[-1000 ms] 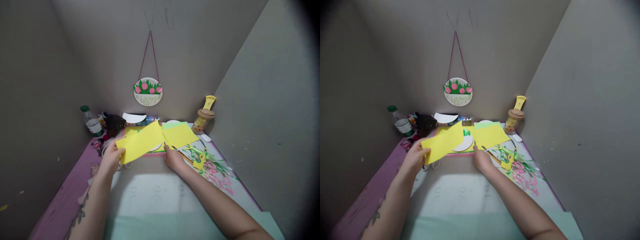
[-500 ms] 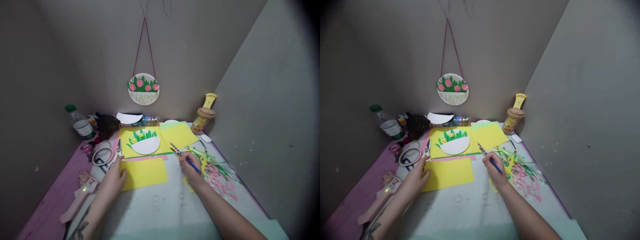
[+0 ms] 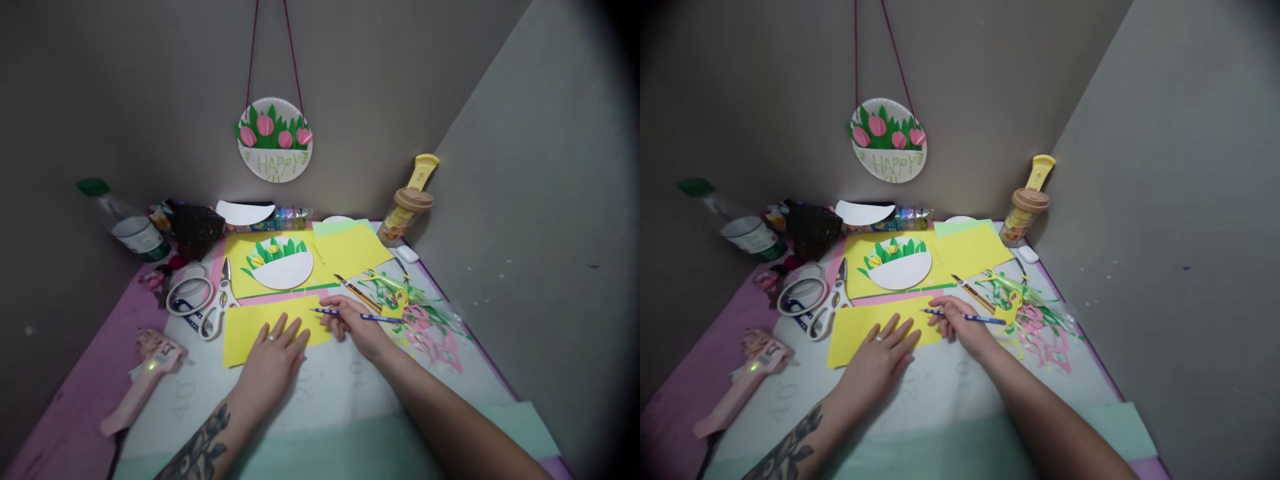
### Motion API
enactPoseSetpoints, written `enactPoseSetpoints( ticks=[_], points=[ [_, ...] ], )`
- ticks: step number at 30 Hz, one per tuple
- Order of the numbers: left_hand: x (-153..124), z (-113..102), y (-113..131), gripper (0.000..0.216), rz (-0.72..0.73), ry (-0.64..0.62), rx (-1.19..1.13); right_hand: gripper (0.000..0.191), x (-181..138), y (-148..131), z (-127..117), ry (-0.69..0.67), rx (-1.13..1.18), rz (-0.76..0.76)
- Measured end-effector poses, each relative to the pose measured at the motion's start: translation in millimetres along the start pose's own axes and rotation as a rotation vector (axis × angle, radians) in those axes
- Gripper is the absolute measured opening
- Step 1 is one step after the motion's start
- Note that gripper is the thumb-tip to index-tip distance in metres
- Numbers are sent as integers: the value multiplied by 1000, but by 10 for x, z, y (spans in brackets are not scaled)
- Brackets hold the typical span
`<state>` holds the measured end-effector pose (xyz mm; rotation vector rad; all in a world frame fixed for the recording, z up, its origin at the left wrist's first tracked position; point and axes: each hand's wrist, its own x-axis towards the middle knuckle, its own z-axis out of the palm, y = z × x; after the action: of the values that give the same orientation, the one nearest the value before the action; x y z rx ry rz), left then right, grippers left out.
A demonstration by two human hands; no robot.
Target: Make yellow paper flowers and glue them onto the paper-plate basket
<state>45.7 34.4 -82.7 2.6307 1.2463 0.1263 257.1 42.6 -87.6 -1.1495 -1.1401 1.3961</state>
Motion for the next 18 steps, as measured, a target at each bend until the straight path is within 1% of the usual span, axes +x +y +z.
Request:
enactPoseSetpoints(
  ticks=[1,3,6,8,10,13,18],
  points=[
    [6,8,-16,38,-16,7,3,39,-22,-2,24,-11,-17,14],
    [11,21,-42,38,-39,22,7,31,-64,-15,68,6,-111,40],
    [2,47,-63,39,-44,37,3,15,-118,-48,102,119,-329,57],
    [-13,61,-72,40,-23,25,-2,10,-139,-70,101,184,-455,17],
    [-27,63,-75,43,3,3,-11,10,-145,-82,90,204,-546,-32],
    [-38,44,-63,47,19,-17,-29,12,-138,-69,77,193,-597,-58],
    [-37,11,-18,40,-6,-7,-49,15,-126,17,94,200,-624,-105]
  ],
)
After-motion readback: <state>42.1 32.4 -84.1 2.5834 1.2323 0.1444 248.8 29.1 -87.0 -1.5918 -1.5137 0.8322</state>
